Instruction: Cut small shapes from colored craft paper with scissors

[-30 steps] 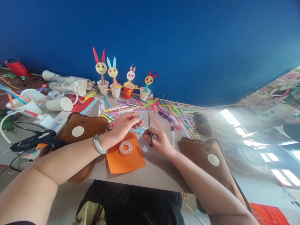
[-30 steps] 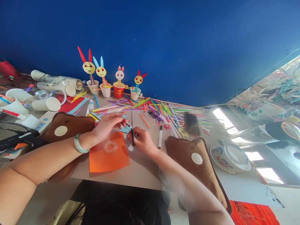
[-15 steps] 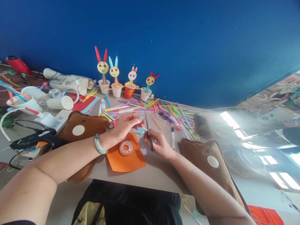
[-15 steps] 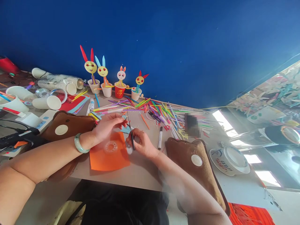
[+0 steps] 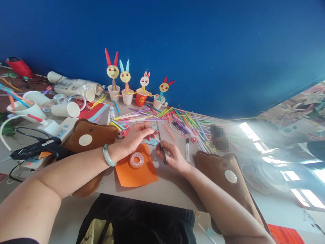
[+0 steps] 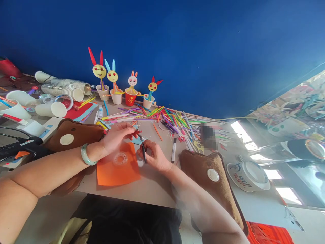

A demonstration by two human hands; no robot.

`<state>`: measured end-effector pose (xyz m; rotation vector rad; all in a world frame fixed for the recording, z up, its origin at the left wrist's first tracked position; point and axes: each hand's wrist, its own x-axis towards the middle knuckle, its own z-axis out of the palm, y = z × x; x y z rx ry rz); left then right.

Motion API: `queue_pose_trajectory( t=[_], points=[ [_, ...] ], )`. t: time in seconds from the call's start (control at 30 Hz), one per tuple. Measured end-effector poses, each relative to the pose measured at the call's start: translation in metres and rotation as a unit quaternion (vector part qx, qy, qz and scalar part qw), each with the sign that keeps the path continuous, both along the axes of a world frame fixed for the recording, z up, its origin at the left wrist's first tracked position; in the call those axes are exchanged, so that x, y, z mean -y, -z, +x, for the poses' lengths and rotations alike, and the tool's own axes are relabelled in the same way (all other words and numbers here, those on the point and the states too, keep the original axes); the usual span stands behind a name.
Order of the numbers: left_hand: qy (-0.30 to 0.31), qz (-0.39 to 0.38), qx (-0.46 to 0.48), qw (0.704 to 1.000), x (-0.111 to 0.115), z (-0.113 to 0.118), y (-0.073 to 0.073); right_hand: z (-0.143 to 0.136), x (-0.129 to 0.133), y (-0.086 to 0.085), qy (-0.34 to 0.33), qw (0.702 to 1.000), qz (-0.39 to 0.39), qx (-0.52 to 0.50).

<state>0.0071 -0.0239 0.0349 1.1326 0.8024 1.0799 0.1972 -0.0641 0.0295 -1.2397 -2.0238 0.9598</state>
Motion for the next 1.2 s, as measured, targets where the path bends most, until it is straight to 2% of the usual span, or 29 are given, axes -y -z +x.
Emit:
queue_pose_trajectory(
  t=[0.87,1.2],
  points=[
    [-0.004,-0.005,-0.011,1.0,-0.0003,-0.0005,-0.0014,0.0,-0.0009,0.002,0.008,1.0,0.004,0.011],
    [-0.015,-0.011,-0.022,1.0,-0.0076,-0.0023,0.0038,0.0009,-0.0022,0.0023,0.03,0.999,0.007,-0.009]
  ],
)
